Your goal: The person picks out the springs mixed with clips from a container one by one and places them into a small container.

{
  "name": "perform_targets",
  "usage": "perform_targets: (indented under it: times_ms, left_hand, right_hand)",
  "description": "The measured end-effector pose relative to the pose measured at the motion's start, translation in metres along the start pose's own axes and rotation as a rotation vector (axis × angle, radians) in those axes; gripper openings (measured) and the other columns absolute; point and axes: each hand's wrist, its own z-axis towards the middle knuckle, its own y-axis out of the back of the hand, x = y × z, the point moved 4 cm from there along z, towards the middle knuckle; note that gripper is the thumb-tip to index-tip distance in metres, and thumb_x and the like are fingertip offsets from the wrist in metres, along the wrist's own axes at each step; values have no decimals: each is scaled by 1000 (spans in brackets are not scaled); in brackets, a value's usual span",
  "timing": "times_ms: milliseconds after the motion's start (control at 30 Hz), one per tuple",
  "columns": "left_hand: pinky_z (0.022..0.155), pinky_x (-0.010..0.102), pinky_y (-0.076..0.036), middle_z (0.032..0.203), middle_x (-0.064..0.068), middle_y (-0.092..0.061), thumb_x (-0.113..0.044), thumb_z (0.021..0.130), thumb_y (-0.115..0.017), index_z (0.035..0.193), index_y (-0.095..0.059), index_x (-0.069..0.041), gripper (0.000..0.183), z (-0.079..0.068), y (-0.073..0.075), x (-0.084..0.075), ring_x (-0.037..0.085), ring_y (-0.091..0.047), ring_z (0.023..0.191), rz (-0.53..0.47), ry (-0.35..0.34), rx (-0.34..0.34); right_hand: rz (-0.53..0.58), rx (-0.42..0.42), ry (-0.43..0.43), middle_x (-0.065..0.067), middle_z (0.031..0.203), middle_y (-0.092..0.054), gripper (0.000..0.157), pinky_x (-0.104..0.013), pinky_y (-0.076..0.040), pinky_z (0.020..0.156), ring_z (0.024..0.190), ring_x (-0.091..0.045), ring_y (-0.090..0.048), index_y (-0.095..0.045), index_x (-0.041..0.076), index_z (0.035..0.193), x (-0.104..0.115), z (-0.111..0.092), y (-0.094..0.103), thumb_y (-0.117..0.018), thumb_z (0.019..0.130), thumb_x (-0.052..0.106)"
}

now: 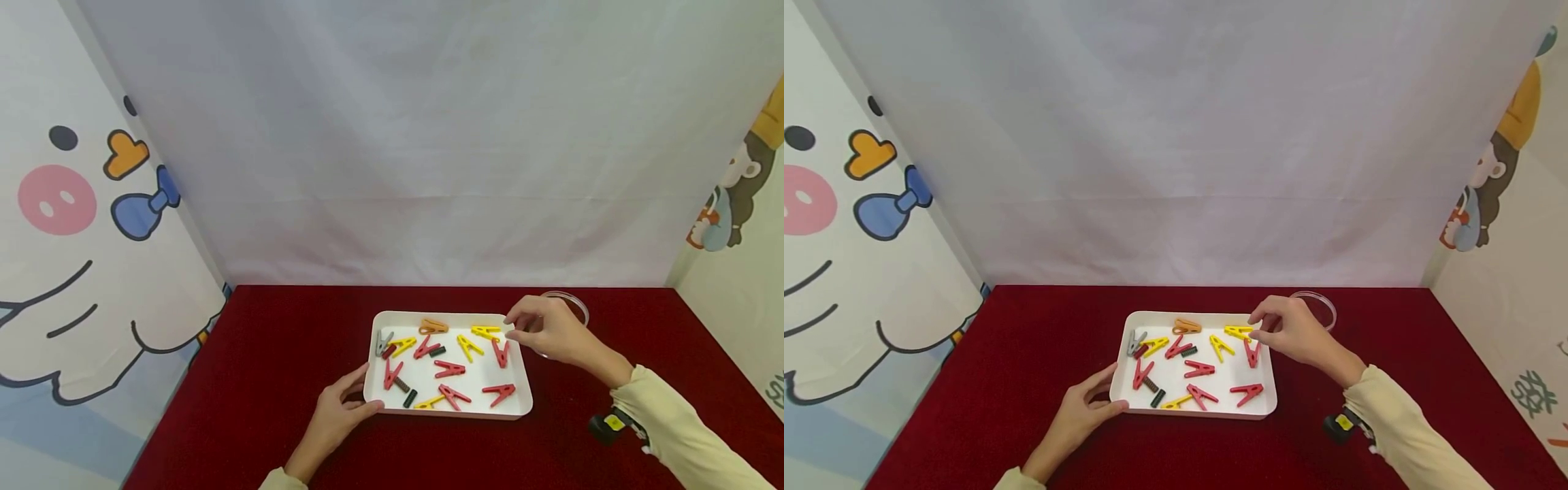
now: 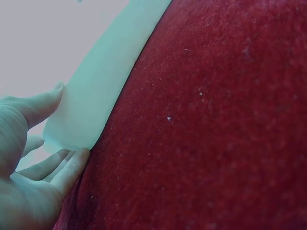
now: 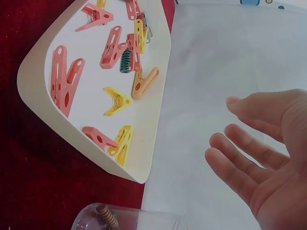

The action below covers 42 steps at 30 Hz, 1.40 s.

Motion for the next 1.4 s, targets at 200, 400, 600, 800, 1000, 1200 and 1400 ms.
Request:
perform_targets:
  times_ms: [200,400,600,800,1000,1200,1400]
  left_hand:
    - [78,27,-53,131,25,-50,-11,75,-81,138,-47,0,73,0,0,-1,36,-52,113,11,-2,2]
    - [78,27,-53,132,25,-49,-11,75,-81,138,-47,0,72,1,0,1,36,-53,114,7,-6,3]
    - [78,27,-53,132,26,-49,-11,75,-81,138,-47,0,72,1,0,4,36,-53,114,4,-7,7]
    - [78,28,-53,132,26,-48,-11,75,-81,138,-47,0,72,2,0,5,35,-53,114,19,-2,10]
    - [78,27,-53,132,25,-50,-13,75,-81,138,-47,-1,72,2,0,4,35,-53,113,26,-4,10]
    - [78,27,-53,132,26,-49,-10,75,-81,138,-47,0,72,3,1,6,37,-52,114,19,-6,9]
    - [78,27,-53,132,24,-49,-12,76,-81,137,-48,-1,71,2,1,2,35,-53,114,22,-4,8]
  right_hand:
    - [22,7,14,6,78,-61,21,-27,-53,58,65,-5,-56,-68,12,87,4,2,-6,-78,73,0]
    - [36,17,-9,6,78,-62,21,-26,-52,58,66,-5,-56,-68,15,86,5,2,-11,-78,74,2]
    - [49,23,-17,5,81,-63,20,-28,-52,59,69,-5,-57,-68,16,86,5,0,-18,-78,74,4]
    - [76,28,-5,3,80,-64,19,-28,-52,56,69,-5,-57,-69,15,86,7,0,-25,-78,74,4]
    - [97,64,-28,5,82,-64,18,-27,-53,58,71,-7,-59,-69,16,87,9,1,-31,-78,76,6]
    - [117,54,0,-2,84,-65,20,-25,-53,59,71,-7,-59,-69,17,87,13,2,-34,-78,75,4]
    - [154,47,30,1,84,-64,20,-27,-54,57,69,-6,-59,-69,16,88,16,3,-38,-78,75,3]
